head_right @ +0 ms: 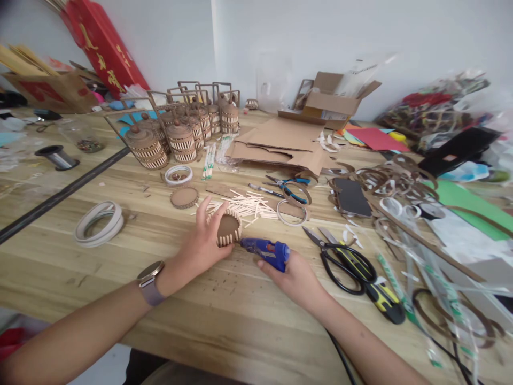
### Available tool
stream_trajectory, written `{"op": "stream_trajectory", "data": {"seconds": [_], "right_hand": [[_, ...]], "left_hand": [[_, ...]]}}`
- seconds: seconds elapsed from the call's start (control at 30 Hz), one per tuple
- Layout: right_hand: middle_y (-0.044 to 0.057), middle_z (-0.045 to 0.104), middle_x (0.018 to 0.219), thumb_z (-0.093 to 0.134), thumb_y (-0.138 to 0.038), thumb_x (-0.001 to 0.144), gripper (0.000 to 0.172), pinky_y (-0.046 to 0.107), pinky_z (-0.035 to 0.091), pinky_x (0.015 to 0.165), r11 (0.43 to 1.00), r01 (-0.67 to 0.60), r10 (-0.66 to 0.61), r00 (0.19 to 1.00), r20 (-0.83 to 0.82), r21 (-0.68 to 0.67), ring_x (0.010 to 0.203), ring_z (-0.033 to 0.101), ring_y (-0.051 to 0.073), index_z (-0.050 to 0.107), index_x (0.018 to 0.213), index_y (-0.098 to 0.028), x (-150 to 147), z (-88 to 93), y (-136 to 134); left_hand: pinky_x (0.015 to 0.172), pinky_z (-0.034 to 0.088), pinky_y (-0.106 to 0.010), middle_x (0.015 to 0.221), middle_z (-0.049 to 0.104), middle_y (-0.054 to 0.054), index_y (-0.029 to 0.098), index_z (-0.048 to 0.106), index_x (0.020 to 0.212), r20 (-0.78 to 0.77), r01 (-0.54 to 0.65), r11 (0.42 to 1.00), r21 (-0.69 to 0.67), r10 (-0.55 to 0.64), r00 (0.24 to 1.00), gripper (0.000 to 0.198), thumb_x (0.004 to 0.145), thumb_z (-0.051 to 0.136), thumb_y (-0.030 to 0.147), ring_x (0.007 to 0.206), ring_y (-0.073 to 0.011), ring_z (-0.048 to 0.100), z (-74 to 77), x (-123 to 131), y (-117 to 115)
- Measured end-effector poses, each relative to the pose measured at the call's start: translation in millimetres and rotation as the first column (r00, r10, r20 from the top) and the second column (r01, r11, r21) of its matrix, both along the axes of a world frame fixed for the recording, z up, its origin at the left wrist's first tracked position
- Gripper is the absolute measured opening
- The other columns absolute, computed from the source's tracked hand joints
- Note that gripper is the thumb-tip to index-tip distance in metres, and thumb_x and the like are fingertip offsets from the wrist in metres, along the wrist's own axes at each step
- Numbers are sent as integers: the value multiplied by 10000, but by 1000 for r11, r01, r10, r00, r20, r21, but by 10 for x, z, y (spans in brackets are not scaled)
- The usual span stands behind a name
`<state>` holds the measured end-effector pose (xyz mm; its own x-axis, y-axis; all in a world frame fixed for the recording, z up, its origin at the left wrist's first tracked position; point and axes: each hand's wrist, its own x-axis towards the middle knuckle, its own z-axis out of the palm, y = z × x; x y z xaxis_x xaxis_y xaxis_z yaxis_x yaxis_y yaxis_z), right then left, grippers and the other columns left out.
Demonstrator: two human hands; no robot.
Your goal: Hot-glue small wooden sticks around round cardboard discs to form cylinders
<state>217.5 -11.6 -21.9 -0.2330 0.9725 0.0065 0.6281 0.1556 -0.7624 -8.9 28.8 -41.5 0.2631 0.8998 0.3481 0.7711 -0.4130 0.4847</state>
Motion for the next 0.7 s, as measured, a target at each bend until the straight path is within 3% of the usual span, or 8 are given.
{"op": "stream_trajectory", "data": {"seconds": [0.33,0.7], "right_hand": [[106,771,1099,568,-415,845,364,448,566,919,1000,-13,13,1000,1,-11,1013,717,302,702,1089,-181,-15,-23,17],[96,787,996,563,-424,836,323,417,597,818,1000,-11,12,1000,6,-16,905,738,295,708,1014,-197,-21,-11,18]], "left_hand": [[880,586,-521,1595,88,-170,297,245,1498,-9,-5,1000,0,5,1000,965,700,765,148,1238,-426,540,-12,5,-2],[884,580,-513,1592,99,-177,293,235,1505,-28,-11,1000,-10,11,1000,980,701,780,166,1252,-427,533,3,1,0]]}}
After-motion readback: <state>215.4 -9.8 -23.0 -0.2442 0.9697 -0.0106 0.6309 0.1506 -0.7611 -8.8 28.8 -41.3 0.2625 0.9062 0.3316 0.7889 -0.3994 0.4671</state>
